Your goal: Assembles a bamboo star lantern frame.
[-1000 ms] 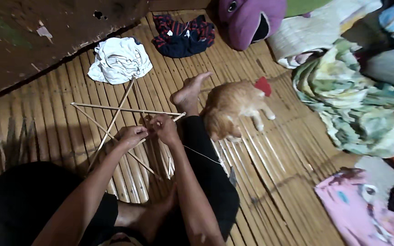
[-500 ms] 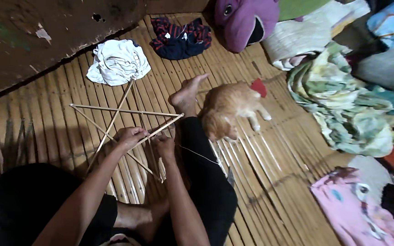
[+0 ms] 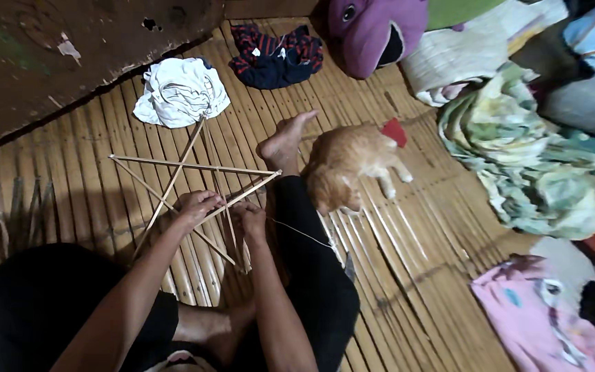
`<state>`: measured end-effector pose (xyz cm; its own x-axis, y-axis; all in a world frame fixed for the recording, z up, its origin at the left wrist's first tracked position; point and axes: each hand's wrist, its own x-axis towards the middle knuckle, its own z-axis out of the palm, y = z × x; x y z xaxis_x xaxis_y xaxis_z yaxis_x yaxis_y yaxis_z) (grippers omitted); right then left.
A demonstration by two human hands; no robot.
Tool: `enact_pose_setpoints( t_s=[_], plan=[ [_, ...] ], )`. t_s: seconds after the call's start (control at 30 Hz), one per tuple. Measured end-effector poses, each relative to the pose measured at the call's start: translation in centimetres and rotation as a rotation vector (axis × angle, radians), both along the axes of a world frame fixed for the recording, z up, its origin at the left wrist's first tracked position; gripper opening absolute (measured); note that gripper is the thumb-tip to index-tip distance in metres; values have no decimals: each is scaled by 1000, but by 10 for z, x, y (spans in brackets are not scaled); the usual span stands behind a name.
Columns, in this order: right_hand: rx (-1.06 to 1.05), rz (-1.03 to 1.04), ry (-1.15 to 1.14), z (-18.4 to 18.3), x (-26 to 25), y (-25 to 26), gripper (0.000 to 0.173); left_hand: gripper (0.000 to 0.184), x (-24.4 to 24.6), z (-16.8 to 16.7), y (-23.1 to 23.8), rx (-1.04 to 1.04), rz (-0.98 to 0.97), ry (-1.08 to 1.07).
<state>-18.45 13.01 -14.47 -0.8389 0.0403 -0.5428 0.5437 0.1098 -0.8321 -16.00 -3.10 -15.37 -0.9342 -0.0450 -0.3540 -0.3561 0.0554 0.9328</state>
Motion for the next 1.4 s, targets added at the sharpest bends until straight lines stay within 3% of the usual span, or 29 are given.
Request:
enact_pose_setpoints(
  t_s=[0.1, 0.23, 0.53, 0.63, 0.7, 0.83, 0.93, 1.1, 1.4],
  plan=[
    [-13, -14, -107, 3, -2, 2, 13, 19, 0, 2, 0, 8, 7, -7],
    [-219, -62, -242, 1, -3, 1, 20, 20, -2, 1, 0, -5, -10, -25],
    [-293, -132, -157, -8, 0, -5, 9, 11, 1, 7, 2, -2, 26, -76],
    [-290, -156, -158, -5, 0, -5, 9, 25, 1, 3, 2, 14, 23, -55],
    [-279, -163, -134, -4, 0, -3, 8, 34, 0, 4, 3, -47, 20, -35],
    [-276, -189, -85, -5, -1, 0, 9, 23, 2, -3, -1, -307, -107, 165],
    [-297, -194, -28, -8, 0, 0, 11, 25, 3, -10, -7, -427, -193, 304],
    [-322, -179, 60, -17, 0, 1, 14, 28, 5, -1, -11, -578, -286, 357],
    [-306, -160, 84, -14, 2, 0, 13, 22, -11, 0, -23, -803, -543, 645]
  ],
)
